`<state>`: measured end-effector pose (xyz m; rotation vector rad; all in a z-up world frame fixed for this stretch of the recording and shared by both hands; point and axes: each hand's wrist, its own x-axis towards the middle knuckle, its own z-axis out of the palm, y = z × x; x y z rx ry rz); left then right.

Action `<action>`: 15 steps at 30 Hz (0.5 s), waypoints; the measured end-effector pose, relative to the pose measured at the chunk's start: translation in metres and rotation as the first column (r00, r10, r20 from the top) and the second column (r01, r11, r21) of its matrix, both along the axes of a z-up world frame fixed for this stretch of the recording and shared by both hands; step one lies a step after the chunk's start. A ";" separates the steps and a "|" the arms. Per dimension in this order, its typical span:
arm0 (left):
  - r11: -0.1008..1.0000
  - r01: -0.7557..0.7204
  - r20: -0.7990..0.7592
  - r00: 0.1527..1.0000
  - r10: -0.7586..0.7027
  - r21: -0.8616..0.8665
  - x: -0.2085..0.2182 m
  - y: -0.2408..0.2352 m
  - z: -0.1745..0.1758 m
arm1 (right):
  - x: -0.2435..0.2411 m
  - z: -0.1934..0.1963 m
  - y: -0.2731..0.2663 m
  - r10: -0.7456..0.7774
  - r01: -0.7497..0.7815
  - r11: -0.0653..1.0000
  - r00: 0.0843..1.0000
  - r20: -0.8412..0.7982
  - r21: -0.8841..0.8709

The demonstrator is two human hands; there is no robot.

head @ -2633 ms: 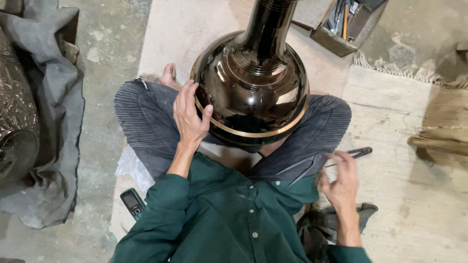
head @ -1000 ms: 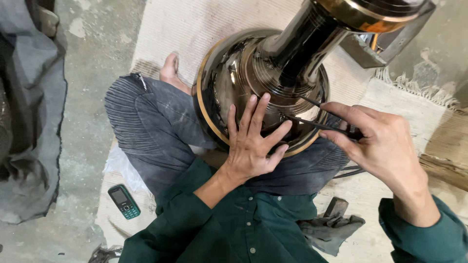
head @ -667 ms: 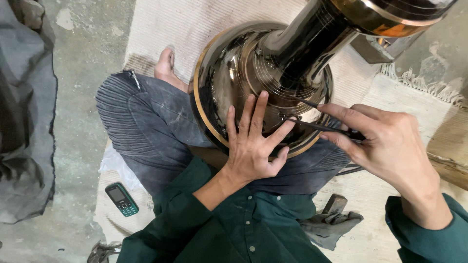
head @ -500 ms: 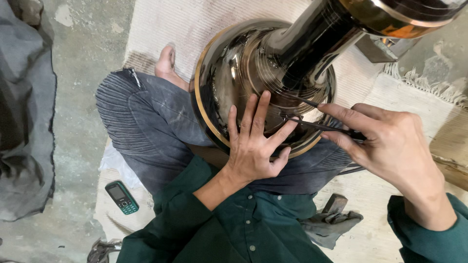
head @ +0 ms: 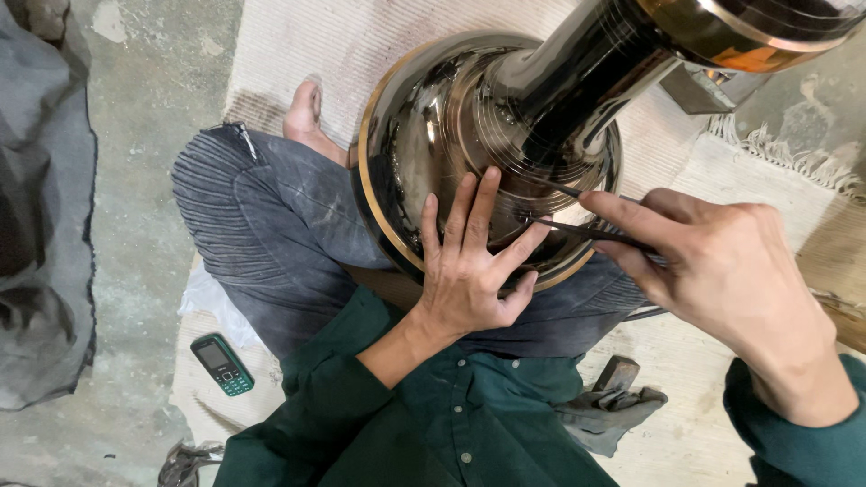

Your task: The person sits cross-legged and uses a small chisel and a hammer to engrave decorative lines into the surface of a large polished metal vessel. They hold the vessel steady with one hand while striking the chisel with the other to create fine grooves.

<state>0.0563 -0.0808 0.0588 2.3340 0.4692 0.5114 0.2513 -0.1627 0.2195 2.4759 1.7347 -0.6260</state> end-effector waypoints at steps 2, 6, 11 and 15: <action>1.000 -0.018 0.064 0.998 0.019 -0.021 -0.003 0.000 0.000 | 0.002 0.003 0.001 0.088 -0.089 0.996 0.995 0.038 0.021; 0.974 -0.101 0.256 0.955 0.152 -0.200 -0.015 0.008 -0.003 | 0.013 0.001 0.018 0.428 -0.389 0.891 0.891 0.152 -0.234; 0.946 -0.219 0.283 0.916 0.283 -0.237 -0.027 0.025 -0.013 | 0.013 -0.001 0.048 0.643 -0.568 0.751 0.746 0.174 -0.337; 0.931 -0.249 0.271 0.908 0.321 -0.268 -0.027 0.036 -0.020 | 0.009 0.001 0.074 0.685 -0.621 0.704 0.722 0.097 -0.345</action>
